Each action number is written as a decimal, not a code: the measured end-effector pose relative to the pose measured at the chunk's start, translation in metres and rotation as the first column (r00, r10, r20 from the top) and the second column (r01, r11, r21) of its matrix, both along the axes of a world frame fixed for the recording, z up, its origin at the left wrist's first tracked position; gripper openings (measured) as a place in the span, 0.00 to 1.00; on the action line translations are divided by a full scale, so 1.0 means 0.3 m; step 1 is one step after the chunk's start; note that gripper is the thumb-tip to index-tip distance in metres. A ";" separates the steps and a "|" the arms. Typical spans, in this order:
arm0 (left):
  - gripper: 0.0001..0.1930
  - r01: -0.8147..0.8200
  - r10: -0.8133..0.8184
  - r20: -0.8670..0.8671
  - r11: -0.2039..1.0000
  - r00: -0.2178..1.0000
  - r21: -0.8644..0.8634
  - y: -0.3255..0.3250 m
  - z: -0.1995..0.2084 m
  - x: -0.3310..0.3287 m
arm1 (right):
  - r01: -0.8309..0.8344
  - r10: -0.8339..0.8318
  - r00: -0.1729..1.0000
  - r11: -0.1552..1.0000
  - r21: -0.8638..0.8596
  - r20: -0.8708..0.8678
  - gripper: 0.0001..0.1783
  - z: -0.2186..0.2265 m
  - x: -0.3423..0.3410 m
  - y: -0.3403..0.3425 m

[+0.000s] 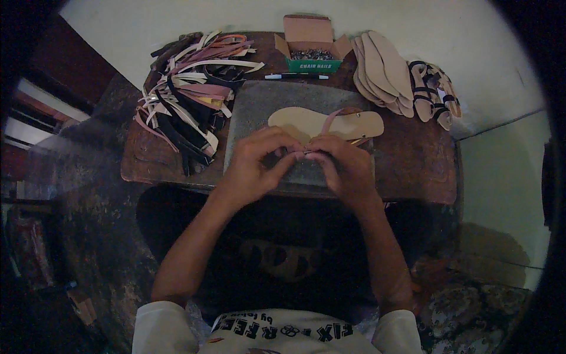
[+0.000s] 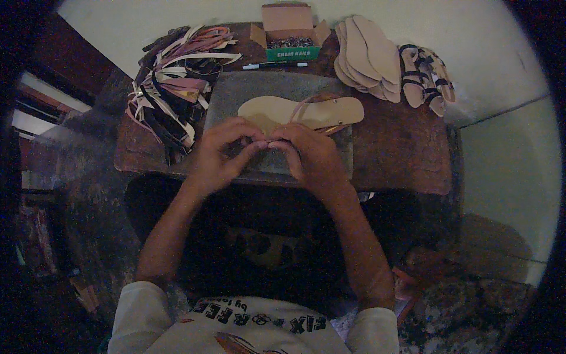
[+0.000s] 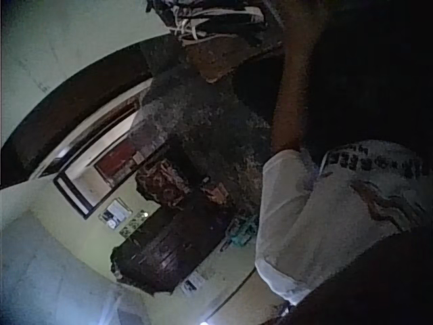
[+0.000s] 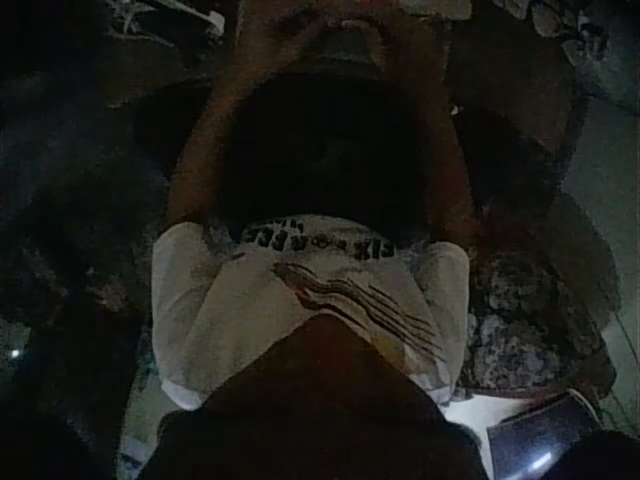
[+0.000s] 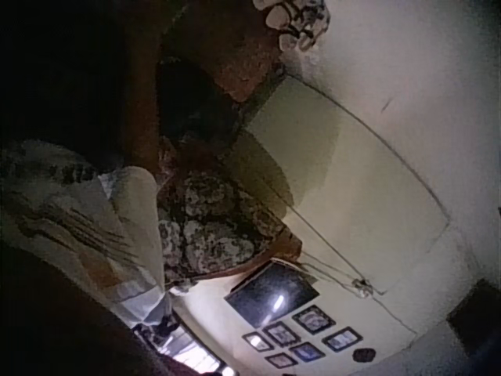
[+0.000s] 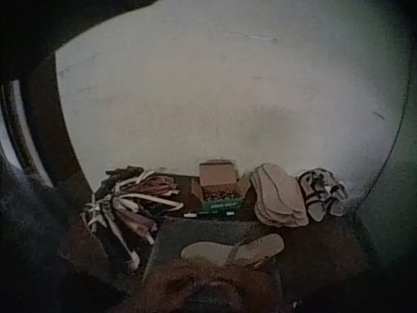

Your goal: The person assembles a flip-flop by attaching a pink strap to a beige sole. They thread the strap through a metal eyelet on the sole and tie it into a knot to secure it in place.

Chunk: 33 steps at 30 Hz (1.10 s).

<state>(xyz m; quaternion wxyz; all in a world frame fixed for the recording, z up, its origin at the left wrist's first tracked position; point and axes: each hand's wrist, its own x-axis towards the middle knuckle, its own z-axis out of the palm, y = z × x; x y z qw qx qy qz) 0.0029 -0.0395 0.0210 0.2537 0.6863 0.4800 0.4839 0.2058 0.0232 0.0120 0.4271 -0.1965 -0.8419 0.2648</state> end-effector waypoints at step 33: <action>0.10 -0.244 0.278 0.086 0.928 0.957 -0.280 0.068 -0.057 -0.016 | 0.217 -0.271 0.955 0.913 0.345 0.117 0.13 -0.002 -0.111 0.072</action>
